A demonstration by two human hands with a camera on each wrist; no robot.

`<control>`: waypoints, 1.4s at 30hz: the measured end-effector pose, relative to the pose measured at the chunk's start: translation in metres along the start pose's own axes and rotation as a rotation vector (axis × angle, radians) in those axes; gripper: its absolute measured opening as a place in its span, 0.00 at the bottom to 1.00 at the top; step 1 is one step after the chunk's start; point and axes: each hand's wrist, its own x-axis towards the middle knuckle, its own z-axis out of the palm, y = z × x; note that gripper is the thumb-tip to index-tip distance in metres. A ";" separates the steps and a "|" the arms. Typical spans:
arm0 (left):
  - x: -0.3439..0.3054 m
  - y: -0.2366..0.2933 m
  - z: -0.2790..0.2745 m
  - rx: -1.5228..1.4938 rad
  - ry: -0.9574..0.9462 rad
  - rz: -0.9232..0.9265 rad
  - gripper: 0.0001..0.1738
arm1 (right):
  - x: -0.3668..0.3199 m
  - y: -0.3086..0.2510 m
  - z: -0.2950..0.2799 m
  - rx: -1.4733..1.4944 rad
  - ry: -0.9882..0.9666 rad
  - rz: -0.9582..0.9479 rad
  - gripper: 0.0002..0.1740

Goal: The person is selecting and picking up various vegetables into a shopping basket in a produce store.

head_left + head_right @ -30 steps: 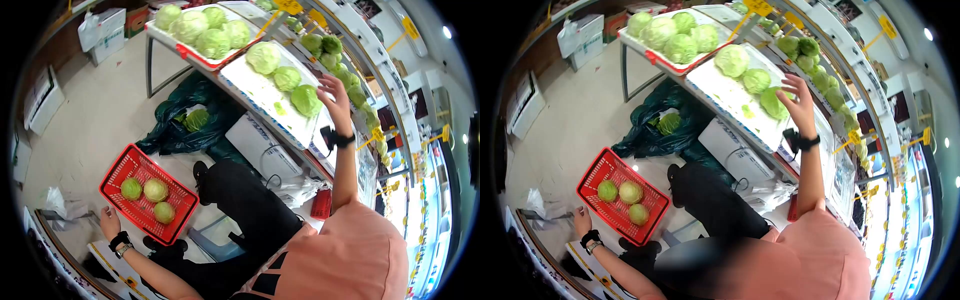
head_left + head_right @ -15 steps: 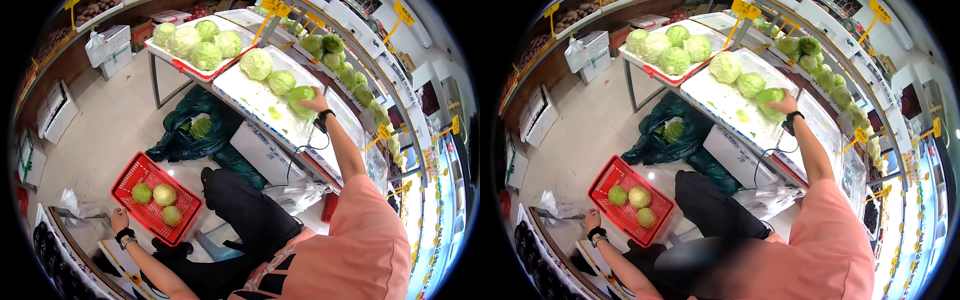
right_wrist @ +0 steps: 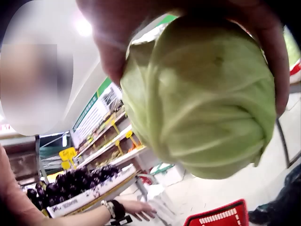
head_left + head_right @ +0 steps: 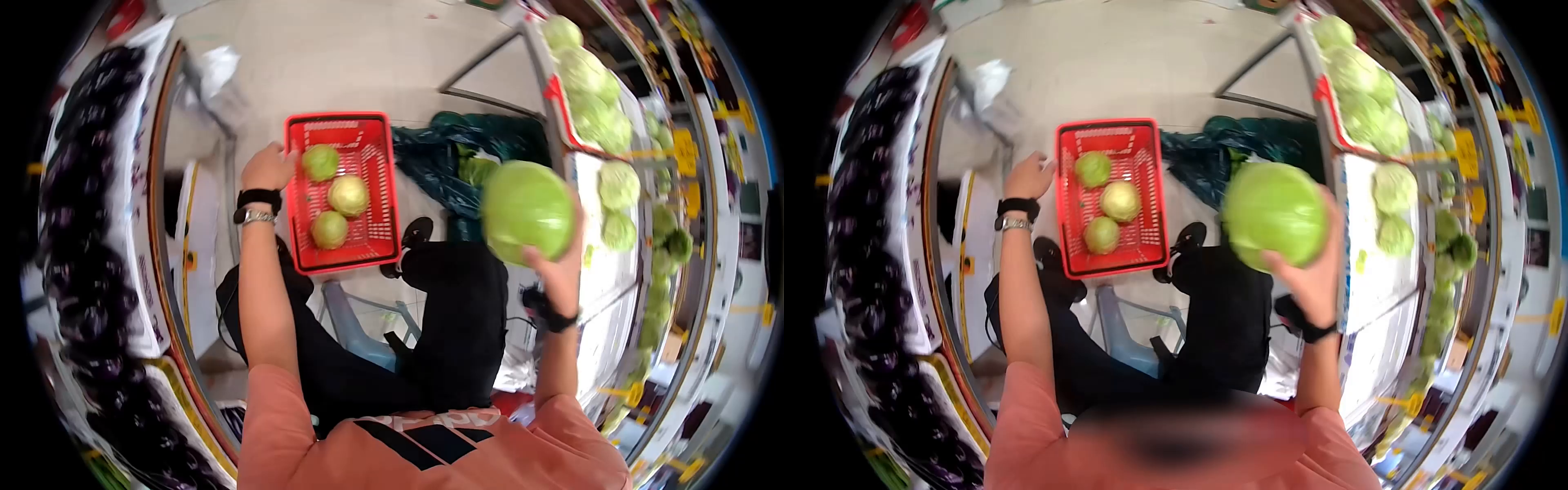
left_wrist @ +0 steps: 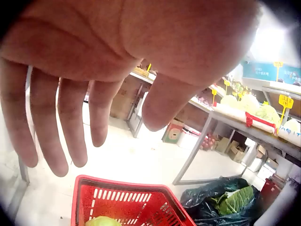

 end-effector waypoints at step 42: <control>0.006 -0.054 -0.023 -0.072 -0.129 -0.100 0.27 | 0.202 0.106 0.099 -0.429 -0.137 -0.422 0.43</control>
